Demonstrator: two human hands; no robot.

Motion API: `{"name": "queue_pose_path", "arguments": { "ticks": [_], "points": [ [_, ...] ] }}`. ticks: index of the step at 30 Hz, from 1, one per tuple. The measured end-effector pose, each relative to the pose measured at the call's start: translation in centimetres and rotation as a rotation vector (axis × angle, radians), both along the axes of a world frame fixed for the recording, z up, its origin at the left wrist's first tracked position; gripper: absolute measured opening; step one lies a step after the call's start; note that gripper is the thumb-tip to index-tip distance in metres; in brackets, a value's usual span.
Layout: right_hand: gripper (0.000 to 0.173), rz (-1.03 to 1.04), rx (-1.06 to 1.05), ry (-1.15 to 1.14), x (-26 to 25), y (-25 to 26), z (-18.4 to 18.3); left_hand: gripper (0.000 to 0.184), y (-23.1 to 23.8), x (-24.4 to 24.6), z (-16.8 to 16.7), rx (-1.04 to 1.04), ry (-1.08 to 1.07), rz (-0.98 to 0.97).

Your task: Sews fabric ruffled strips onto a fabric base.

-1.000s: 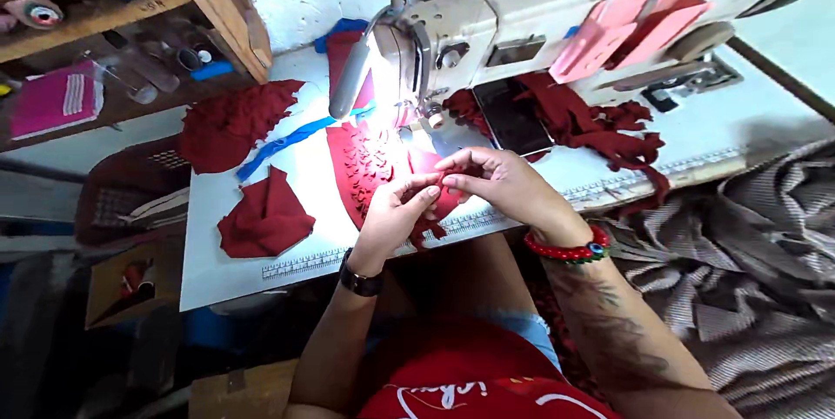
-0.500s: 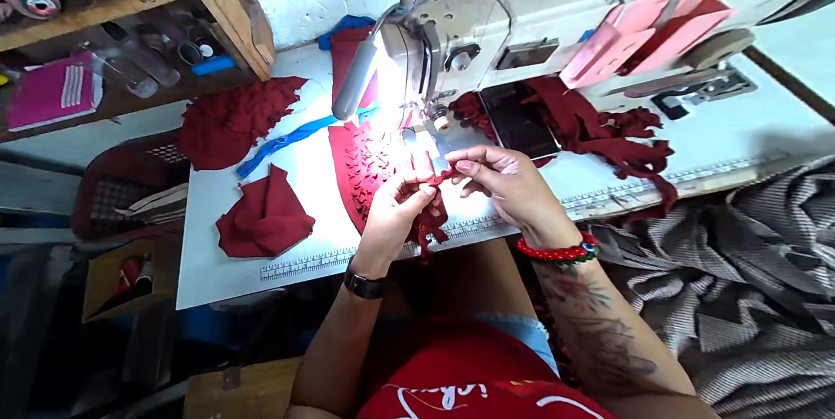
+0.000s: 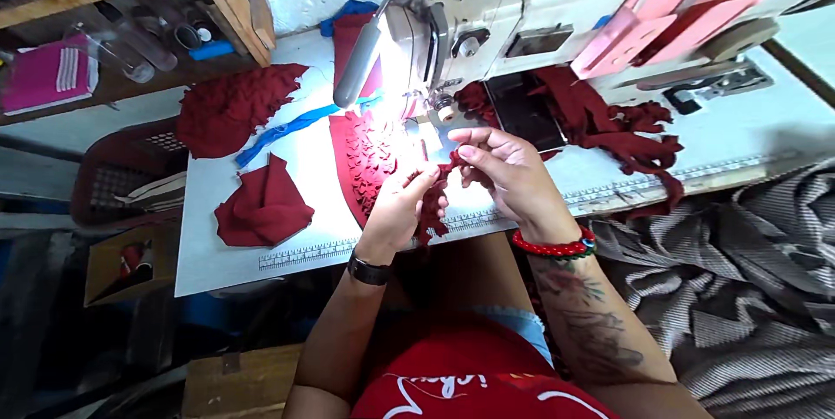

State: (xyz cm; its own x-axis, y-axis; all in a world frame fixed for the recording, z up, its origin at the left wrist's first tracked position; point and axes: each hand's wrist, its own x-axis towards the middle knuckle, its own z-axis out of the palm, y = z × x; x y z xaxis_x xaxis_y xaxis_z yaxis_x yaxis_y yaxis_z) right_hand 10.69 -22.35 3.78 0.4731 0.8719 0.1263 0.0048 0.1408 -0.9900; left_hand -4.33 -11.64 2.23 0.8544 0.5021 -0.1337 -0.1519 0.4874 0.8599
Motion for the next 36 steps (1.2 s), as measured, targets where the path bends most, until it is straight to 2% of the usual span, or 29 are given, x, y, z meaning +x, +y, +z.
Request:
{"name": "queue_pose_path", "arguments": {
  "ticks": [3,5,8,10,13,16,20,24,36],
  "points": [
    [0.029,-0.083,0.043,0.021,0.9,-0.8,-0.4,0.029,0.3,-1.2,-0.1,0.047,-0.025,-0.209],
    [0.031,-0.235,0.089,0.068,2.6,-1.6,-0.4,0.028,0.6,-2.8,-0.1,0.159,0.000,-0.253],
    [0.028,-0.469,0.154,0.220,5.7,-3.2,0.1,0.017,2.5,-5.8,0.6,0.278,0.099,-0.198],
    [0.024,-0.543,0.239,0.268,8.0,-4.8,-0.1,0.017,4.7,-7.9,1.8,0.347,0.192,-0.154],
    [0.027,-0.619,0.328,0.295,10.3,-6.3,-0.3,0.021,9.0,-10.1,4.0,0.478,0.266,-0.092],
    [0.024,-0.560,0.277,0.300,10.2,-6.2,-1.0,0.020,13.6,-9.6,4.8,0.506,0.301,-0.052],
    [0.023,-0.531,0.200,0.359,8.6,-4.8,-3.0,0.021,16.5,-7.6,4.6,0.462,0.437,0.060],
    [0.022,-0.575,0.199,0.417,8.2,-4.4,-3.9,0.020,17.1,-7.0,3.8,0.396,0.452,0.074],
    [0.027,-0.499,0.227,0.404,8.4,-4.4,-4.6,0.020,17.8,-7.0,3.1,0.368,0.448,0.072]
  ]
}}
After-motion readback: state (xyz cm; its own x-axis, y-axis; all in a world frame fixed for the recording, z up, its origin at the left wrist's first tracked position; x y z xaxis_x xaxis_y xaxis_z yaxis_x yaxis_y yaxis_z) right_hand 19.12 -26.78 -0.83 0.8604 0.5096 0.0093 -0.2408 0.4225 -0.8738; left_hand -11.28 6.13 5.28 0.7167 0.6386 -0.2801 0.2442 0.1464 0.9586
